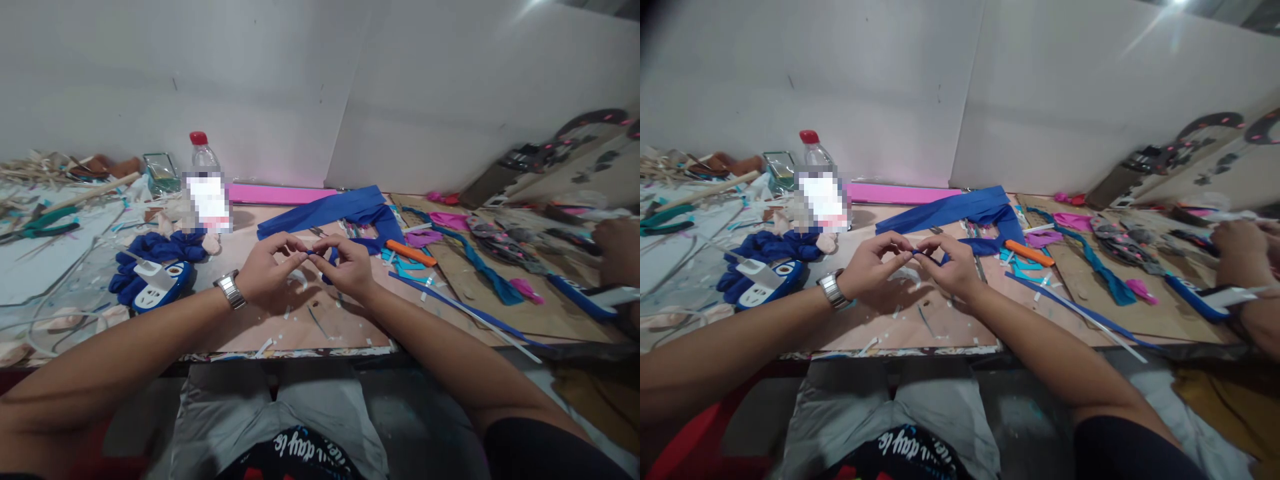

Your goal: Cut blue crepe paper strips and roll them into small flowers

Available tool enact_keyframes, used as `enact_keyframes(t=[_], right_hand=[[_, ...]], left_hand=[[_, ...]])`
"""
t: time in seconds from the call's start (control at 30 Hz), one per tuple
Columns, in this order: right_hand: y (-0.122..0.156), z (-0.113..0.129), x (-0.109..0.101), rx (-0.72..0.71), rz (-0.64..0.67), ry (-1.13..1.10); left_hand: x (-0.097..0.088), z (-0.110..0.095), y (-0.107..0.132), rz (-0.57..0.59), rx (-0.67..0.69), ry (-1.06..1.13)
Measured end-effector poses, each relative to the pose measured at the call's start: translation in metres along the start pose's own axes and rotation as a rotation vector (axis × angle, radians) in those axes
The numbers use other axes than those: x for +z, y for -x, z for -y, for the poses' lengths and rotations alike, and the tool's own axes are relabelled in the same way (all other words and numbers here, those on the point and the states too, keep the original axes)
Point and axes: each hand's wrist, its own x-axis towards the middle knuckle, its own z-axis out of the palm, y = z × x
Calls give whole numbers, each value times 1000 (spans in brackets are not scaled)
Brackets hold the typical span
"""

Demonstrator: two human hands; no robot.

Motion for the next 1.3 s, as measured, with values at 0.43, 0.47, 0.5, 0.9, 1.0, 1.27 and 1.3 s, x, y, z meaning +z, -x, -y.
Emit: enact_keyframes(t=[0.43, 0.47, 0.5, 0.9, 1.0, 1.27, 1.3], right_hand=[[-3, -4, -1, -94, 25, -40], [-4, -4, -1, -97, 25, -43], [-4, -4, -1, -99, 24, -44], [-2, -4, 2, -51, 17, -47], [-2, -4, 2, -47, 14, -31], [-3, -2, 2, -74, 28, 6], [-3, -2, 2, -75, 28, 14]], left_hand=[[-5, 3, -3, 3, 32, -57], [-5, 3, -3, 3, 30, -55], [-5, 3, -3, 6, 26, -50], [-4, 5, -2, 18, -23, -19], [-3, 6, -1, 26, -36, 17], [-3, 10, -1, 4, -43, 37], [-4, 9, -1, -2, -45, 31]])
